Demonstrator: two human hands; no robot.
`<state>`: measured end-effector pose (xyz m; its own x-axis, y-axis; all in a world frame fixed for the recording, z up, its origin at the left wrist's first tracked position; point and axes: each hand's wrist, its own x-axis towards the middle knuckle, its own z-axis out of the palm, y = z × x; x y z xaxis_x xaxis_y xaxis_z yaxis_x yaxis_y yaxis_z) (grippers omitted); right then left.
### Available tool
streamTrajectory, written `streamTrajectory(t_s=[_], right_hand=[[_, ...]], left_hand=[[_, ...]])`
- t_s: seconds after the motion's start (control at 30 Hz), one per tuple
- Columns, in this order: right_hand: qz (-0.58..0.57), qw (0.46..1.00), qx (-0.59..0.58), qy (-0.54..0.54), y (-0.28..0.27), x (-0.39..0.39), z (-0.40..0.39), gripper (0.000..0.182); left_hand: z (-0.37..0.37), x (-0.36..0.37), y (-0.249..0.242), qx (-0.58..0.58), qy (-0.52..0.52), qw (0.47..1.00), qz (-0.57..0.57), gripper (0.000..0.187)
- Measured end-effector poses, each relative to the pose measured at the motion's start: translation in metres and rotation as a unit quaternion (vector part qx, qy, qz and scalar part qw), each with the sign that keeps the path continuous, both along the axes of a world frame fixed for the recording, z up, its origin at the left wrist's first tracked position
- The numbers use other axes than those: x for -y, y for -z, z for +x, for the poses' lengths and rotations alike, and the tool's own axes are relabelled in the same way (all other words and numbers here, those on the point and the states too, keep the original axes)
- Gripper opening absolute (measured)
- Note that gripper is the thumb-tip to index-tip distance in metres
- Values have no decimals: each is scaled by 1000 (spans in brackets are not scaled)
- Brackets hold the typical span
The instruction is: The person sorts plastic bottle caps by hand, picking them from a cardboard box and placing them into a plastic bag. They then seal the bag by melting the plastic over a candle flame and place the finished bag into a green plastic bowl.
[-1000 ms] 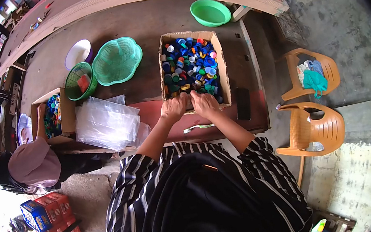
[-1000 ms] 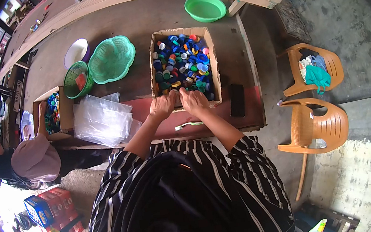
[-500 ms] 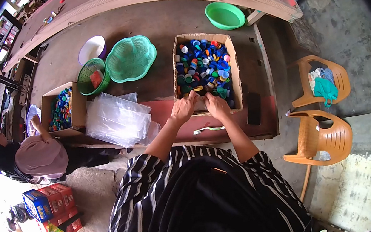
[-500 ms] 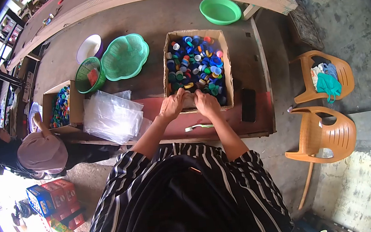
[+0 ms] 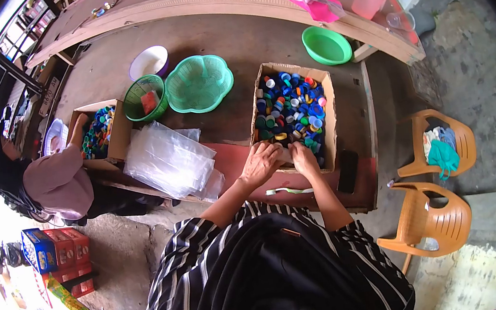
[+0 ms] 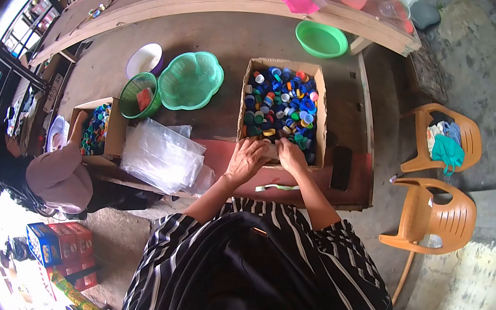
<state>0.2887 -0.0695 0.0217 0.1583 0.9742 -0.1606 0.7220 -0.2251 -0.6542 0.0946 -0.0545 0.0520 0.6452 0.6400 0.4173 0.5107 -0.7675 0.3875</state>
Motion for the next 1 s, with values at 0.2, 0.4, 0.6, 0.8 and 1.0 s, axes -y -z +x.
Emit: streamTrajectory(t_s=[0.2, 0.4, 0.6, 0.8, 1.0], right_hand=[[60, 997, 1, 41, -7, 3, -1, 34], [259, 964, 4, -58, -30, 13, -5, 41], [152, 980, -123, -17, -10, 9, 2, 46], [155, 897, -411, 58, -31, 3, 14, 53], [119, 862, -492, -30, -57, 3, 24, 64]], left_hand=[[4, -12, 15, -16, -11, 999, -31, 34], [4, -20, 19, -11, -14, 998, -62, 28], [4, -33, 14, 61, -2, 988, -143, 34], [3, -44, 2, 197, -79, 929, -304, 59], [0, -47, -19, 359, 1, 774, -521, 36]])
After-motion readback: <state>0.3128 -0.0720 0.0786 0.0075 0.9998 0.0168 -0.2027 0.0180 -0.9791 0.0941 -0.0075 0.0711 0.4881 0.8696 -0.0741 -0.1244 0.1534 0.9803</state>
